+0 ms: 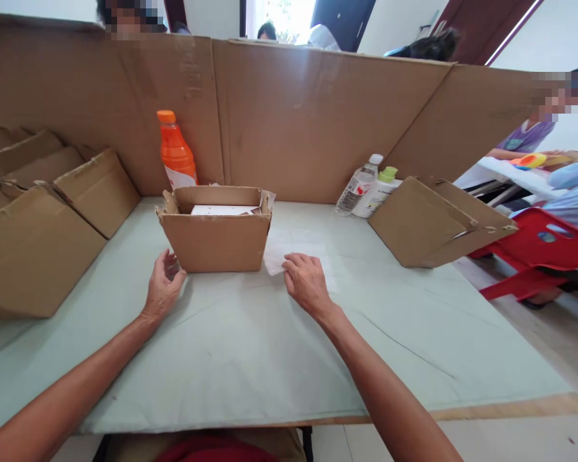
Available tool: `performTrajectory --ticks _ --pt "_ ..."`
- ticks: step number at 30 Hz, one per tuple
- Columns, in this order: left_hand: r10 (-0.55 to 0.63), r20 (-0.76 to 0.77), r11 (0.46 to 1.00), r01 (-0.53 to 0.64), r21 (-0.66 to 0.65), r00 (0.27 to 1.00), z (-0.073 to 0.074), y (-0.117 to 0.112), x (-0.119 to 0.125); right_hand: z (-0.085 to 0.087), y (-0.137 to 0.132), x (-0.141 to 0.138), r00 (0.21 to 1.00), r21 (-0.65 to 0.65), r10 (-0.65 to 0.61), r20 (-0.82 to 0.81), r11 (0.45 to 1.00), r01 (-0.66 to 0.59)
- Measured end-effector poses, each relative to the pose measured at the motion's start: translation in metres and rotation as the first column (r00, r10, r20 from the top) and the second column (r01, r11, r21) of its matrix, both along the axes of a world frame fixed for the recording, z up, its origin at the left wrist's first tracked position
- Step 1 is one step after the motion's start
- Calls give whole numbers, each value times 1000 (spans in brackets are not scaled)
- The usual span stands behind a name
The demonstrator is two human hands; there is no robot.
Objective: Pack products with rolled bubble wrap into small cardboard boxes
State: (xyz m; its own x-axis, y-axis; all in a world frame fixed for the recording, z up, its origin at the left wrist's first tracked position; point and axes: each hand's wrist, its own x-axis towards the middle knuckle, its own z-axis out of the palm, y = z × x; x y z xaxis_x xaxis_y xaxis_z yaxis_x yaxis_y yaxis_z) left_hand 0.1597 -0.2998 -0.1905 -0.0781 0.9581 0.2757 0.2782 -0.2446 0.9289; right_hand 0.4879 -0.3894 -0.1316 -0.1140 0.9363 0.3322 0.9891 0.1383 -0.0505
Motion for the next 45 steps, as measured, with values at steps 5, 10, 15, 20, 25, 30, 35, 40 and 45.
performTrajectory --ticks 5,10,15,20,25,30,35,40,45 --pt "-121 -385 928 242 284 915 21 -83 -11 9 -95 -28 965 26 201 -171 980 -200" --pt "-520 -567 645 729 229 638 35 -160 5 1 -139 -74 866 -37 227 -445 962 -272" --pt "-590 -468 689 712 133 658 24 -168 30 -10 -144 -87 765 -163 105 -635 950 -265" --pt "-652 -310 757 616 -218 692 29 -159 42 -18 -160 -75 775 -82 5 -632 994 -73" --pt "-657 -260 746 561 -359 707 38 -153 50 -16 -178 -79 917 293 125 -380 956 -9" --pt "-641 -276 758 536 -372 716 38 -152 53 -21 -170 -92 950 95 269 -157 962 -256" --pt "-654 -234 749 572 -333 720 33 -154 49 -17 -158 -88 921 100 316 -229 948 -301" --pt "-687 -172 720 630 -291 706 31 -162 39 0 -142 -72 831 4 204 -518 972 -236" --pt "-667 -166 732 599 -324 726 36 -162 38 -1 -119 -63 760 -306 -56 -647 933 -192"
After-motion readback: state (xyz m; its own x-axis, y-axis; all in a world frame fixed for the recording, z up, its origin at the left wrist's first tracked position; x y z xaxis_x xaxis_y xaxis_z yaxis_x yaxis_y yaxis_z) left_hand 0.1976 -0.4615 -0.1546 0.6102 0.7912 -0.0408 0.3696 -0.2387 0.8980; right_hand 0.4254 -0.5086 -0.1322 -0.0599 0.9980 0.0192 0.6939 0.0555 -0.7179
